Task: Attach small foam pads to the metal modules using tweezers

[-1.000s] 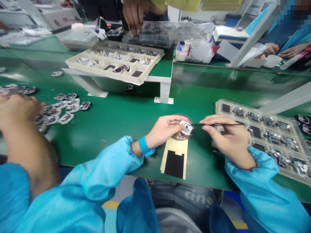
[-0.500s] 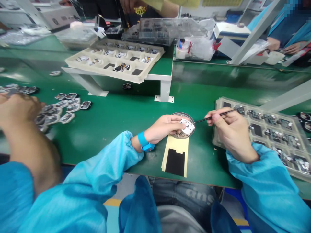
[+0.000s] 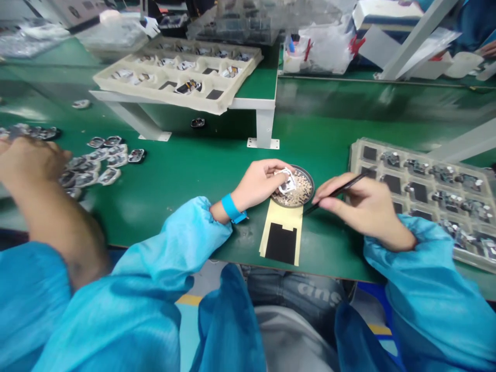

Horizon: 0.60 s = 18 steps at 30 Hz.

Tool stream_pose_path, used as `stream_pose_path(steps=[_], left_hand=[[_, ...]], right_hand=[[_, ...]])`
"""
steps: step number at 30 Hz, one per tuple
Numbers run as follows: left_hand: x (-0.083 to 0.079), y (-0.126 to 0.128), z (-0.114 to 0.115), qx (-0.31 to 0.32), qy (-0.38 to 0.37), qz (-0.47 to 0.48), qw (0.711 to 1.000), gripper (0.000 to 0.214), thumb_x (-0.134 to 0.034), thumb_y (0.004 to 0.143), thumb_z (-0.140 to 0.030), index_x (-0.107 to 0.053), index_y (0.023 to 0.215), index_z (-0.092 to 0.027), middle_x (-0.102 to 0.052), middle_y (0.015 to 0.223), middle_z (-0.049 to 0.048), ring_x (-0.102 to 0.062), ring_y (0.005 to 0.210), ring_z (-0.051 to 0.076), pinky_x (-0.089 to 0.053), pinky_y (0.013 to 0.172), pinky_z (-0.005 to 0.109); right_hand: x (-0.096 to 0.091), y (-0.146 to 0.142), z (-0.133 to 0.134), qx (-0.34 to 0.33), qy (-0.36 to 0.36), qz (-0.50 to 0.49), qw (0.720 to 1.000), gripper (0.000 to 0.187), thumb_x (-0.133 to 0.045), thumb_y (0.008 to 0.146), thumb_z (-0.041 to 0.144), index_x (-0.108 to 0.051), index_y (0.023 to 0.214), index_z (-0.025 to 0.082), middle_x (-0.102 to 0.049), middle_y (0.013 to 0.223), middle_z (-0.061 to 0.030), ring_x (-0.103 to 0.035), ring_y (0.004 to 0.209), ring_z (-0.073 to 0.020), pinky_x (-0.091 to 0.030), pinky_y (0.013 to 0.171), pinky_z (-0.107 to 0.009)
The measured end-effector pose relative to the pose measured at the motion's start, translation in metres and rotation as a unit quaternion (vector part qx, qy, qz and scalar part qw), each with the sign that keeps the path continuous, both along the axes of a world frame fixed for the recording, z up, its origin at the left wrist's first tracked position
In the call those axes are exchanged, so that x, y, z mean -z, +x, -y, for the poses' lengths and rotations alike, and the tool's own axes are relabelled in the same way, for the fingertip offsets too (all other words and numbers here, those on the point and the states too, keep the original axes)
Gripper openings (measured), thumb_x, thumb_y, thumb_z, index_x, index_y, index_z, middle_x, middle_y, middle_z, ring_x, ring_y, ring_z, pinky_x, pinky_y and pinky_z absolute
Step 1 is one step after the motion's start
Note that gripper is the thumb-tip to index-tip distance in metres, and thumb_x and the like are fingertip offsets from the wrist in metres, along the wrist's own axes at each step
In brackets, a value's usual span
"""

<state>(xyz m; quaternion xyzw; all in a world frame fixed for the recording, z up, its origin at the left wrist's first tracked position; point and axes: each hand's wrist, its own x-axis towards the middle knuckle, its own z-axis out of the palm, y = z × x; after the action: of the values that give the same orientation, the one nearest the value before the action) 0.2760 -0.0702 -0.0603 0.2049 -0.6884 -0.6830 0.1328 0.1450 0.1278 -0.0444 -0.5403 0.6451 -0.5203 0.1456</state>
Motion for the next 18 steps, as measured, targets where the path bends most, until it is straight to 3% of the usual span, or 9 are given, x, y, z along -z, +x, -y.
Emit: stream_pose_path(steps=[3,6,8,11,18], left_hand=[[0.000,0.002,0.000,0.038,-0.008,-0.004,0.999,0.019,-0.066,0.082,-0.017,-0.076,0.097,-0.010,-0.073,0.085,0.0072,-0.060,0.065,0.010,-0.047,0.058,0.019],[0.000,0.003,-0.002,0.106,0.017,0.005,0.994,0.021,-0.063,0.083,-0.018,-0.074,0.099,-0.011,-0.070,0.079,0.0055,-0.060,0.061,0.011,-0.045,0.053,0.019],[0.000,0.004,-0.003,0.135,-0.003,-0.002,0.991,0.019,-0.062,0.083,-0.015,-0.074,0.096,-0.011,-0.071,0.083,0.0061,-0.063,0.066,0.012,-0.048,0.057,0.019],[0.001,0.003,-0.003,0.141,-0.036,-0.003,0.989,0.017,-0.061,0.083,-0.013,-0.073,0.095,-0.011,-0.073,0.089,0.0071,-0.066,0.073,0.013,-0.052,0.063,0.021],[0.009,0.004,-0.001,0.119,-0.042,0.033,0.991,0.021,-0.060,0.083,-0.015,-0.072,0.100,-0.012,-0.070,0.078,0.0063,-0.063,0.058,0.014,-0.052,0.054,0.024]], right_hand=[[0.006,0.011,0.001,-0.061,0.050,-0.084,0.993,0.014,-0.082,0.082,0.030,-0.076,0.091,0.022,-0.076,0.088,-0.0005,-0.073,0.079,-0.0148,-0.061,0.076,-0.026],[0.014,0.018,0.005,-0.041,0.045,-0.105,0.993,0.012,-0.080,0.085,0.032,-0.075,0.092,0.022,-0.076,0.088,0.0009,-0.072,0.075,-0.0129,-0.059,0.072,-0.024],[0.018,0.020,0.008,-0.039,0.042,-0.104,0.993,0.013,-0.080,0.085,0.032,-0.075,0.093,0.023,-0.076,0.088,0.0016,-0.072,0.075,-0.0118,-0.059,0.071,-0.022],[0.022,0.021,0.009,-0.050,0.054,-0.101,0.992,0.014,-0.079,0.086,0.034,-0.076,0.094,0.023,-0.077,0.089,0.0020,-0.072,0.075,-0.0111,-0.058,0.071,-0.021],[0.026,0.023,0.010,-0.054,0.075,-0.088,0.992,0.014,-0.079,0.086,0.035,-0.077,0.093,0.024,-0.077,0.090,0.0015,-0.072,0.075,-0.0117,-0.059,0.071,-0.022]])
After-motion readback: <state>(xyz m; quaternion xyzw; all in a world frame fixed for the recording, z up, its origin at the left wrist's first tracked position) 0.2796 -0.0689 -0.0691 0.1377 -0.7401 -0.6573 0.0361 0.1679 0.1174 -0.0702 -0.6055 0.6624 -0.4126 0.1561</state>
